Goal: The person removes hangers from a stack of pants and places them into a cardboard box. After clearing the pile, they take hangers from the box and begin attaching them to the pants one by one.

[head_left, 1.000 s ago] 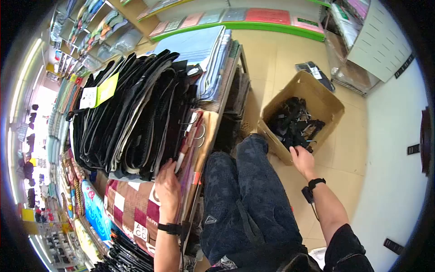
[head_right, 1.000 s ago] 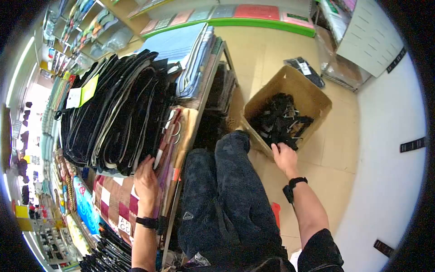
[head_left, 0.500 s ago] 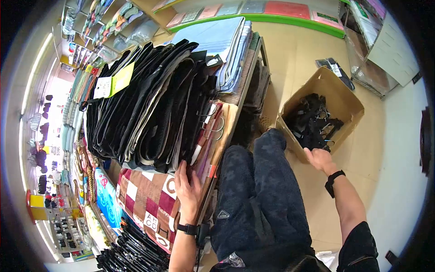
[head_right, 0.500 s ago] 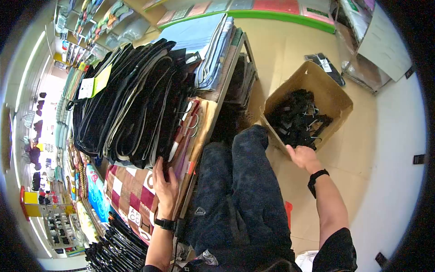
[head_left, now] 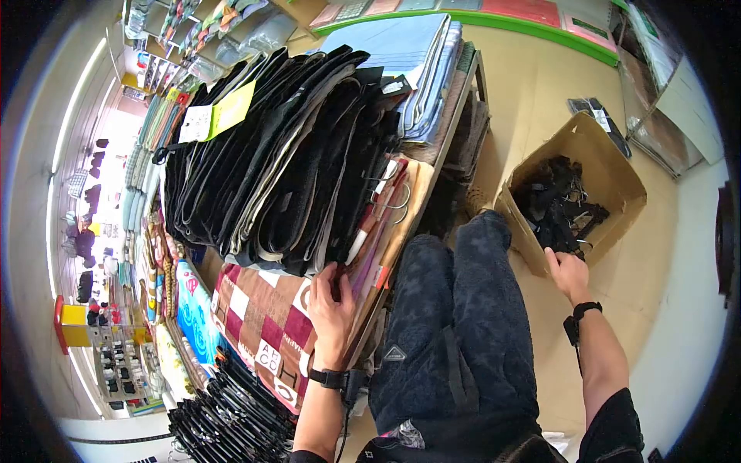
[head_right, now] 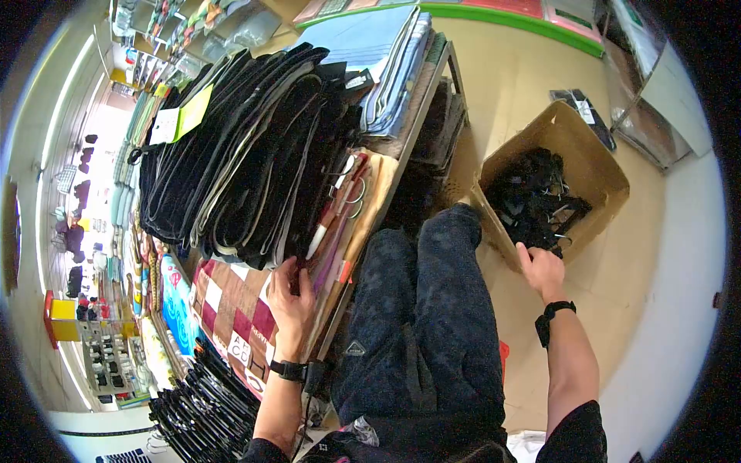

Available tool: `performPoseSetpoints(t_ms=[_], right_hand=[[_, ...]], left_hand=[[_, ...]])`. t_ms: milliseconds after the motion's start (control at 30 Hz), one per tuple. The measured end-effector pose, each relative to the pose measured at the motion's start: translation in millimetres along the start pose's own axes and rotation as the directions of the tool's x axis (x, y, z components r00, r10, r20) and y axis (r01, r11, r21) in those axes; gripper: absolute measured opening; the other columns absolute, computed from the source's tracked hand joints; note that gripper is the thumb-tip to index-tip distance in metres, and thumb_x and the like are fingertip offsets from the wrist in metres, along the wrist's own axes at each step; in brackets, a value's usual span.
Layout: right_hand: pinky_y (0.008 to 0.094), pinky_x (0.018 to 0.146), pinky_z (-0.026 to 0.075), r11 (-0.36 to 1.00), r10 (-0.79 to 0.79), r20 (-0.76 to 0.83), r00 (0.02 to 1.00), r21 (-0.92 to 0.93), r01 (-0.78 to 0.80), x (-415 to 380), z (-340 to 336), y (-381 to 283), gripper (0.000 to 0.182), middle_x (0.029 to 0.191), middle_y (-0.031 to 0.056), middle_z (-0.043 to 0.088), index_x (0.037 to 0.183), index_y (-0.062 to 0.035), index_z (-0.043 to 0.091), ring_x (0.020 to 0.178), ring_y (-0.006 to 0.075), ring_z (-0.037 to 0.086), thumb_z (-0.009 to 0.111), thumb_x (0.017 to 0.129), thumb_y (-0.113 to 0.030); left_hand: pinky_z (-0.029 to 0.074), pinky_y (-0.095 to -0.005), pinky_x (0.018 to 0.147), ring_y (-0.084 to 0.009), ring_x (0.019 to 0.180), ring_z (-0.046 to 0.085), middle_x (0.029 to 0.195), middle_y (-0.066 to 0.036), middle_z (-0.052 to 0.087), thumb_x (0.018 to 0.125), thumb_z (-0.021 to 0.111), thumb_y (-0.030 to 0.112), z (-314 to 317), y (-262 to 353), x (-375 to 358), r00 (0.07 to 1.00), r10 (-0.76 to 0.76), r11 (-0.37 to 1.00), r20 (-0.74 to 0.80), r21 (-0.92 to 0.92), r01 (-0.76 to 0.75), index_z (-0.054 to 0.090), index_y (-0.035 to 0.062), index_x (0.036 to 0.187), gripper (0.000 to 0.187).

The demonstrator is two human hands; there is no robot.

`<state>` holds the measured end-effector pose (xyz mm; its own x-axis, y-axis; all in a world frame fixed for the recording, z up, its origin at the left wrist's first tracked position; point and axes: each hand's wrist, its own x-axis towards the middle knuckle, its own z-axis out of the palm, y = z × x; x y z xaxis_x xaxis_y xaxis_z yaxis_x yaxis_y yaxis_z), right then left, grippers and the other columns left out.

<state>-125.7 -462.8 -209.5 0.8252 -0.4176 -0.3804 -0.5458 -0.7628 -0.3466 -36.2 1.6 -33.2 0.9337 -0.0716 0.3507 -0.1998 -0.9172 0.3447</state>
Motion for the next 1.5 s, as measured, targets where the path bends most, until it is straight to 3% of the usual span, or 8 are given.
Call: performPoseSetpoints(t_ms=[67,200,367,700,900,1067,1333,1500], right_hand=[[0.0525,0.083,0.053,1.0,0.005,-0.007,1.0,0.001,-0.005,-0.8,1.3,-0.2,0.067,0.092,0.0243,0.073,0.089,-0.0056,0.077,0.091,0.043,0.069,0.042,0.101,-0.061],[0.053,0.078,0.053,1.0,-0.03,-0.059,0.998,0.003,0.031,-1.0,3.9,0.7,0.064,0.086,0.0244,0.072,0.088,-0.005,0.076,0.086,0.0443,0.069,0.043,0.102,-0.058],[0.0533,0.077,0.053,1.0,-0.015,-0.077,0.997,-0.016,0.014,-4.5,-0.2,-4.2,0.063,0.085,0.0245,0.072,0.087,-0.0053,0.075,0.085,0.0447,0.069,0.043,0.103,-0.057],[0.0537,0.076,0.052,1.0,-0.026,-0.108,0.994,0.006,0.027,-4.9,-1.3,-4.1,0.06,0.084,0.0243,0.071,0.087,-0.0042,0.074,0.085,0.0447,0.069,0.046,0.103,-0.055],[0.0523,0.074,0.053,1.0,-0.03,-0.119,0.992,0.004,0.031,-3.6,2.4,-4.1,0.061,0.083,0.0237,0.071,0.084,-0.0049,0.073,0.083,0.0438,0.069,0.047,0.102,-0.056],[0.0525,0.074,0.053,0.999,-0.048,-0.159,0.986,0.006,0.049,-0.8,7.7,-1.6,0.061,0.084,0.0232,0.072,0.084,-0.006,0.074,0.083,0.0439,0.069,0.046,0.102,-0.057],[0.0531,0.078,0.054,1.0,-0.01,-0.139,0.99,-0.001,0.01,-3.2,3.1,-3.5,0.061,0.088,0.0239,0.072,0.086,-0.006,0.073,0.086,0.0445,0.069,0.047,0.101,-0.059],[0.0544,0.079,0.053,0.999,-0.007,-0.136,0.991,0.031,0.011,-4.9,-0.3,-9.8,0.06,0.091,0.0263,0.071,0.09,-0.004,0.074,0.089,0.0469,0.068,0.047,0.103,-0.056]], left_hand=[[0.054,-0.0434,0.087,-0.0361,0.093,0.07,0.11,-0.016,0.073,0.091,0.068,0.005,-2.7,-13.5,1.2,0.989,0.149,0.985,-0.011,0.095,-0.147,0.066,0.0026,0.12,0.03],[0.054,-0.044,0.085,-0.0366,0.096,0.07,0.115,-0.015,0.073,0.09,0.067,0.005,-6.8,-14.9,4.0,0.983,0.176,0.978,0.047,0.109,-0.18,0.068,0.004,0.117,0.027],[0.047,-0.0469,0.101,-0.0303,0.107,0.066,0.12,-0.011,0.072,0.09,0.066,0.006,-21.6,-21.0,27.1,0.937,0.345,0.861,0.051,0.381,-0.338,0.068,0.0052,0.123,0.034],[0.042,-0.043,0.098,-0.0301,0.101,0.061,0.112,-0.008,0.068,0.089,0.071,0.008,-2.8,-32.9,39.2,0.916,0.376,0.86,-0.142,0.42,-0.288,0.066,0.0136,0.133,0.044],[0.049,-0.0444,0.094,-0.0351,0.106,0.064,0.11,-0.013,0.072,0.088,0.07,0.004,8.3,-10.1,40.7,0.94,0.234,0.944,-0.247,0.291,-0.158,0.073,0.0089,0.116,0.028],[0.053,-0.0445,0.087,-0.0394,0.099,0.069,0.106,-0.022,0.073,0.095,0.061,0.006,-3.2,15.4,41.1,0.998,0.06,0.997,-0.02,0.04,-0.06,0.071,0.0031,0.115,0.023],[0.052,-0.0487,0.089,-0.0433,0.097,0.068,0.103,-0.023,0.072,0.097,0.06,0.009,18.1,15.5,44.8,0.996,0.082,0.996,-0.024,-0.027,-0.083,0.069,0.0015,0.111,0.019],[0.049,-0.0491,0.103,-0.045,0.117,0.062,0.126,-0.029,0.065,0.096,0.058,0.006,19.2,9.5,41.3,0.994,0.107,0.994,-0.035,0.004,-0.107,0.062,-0.0025,0.132,0.036]])
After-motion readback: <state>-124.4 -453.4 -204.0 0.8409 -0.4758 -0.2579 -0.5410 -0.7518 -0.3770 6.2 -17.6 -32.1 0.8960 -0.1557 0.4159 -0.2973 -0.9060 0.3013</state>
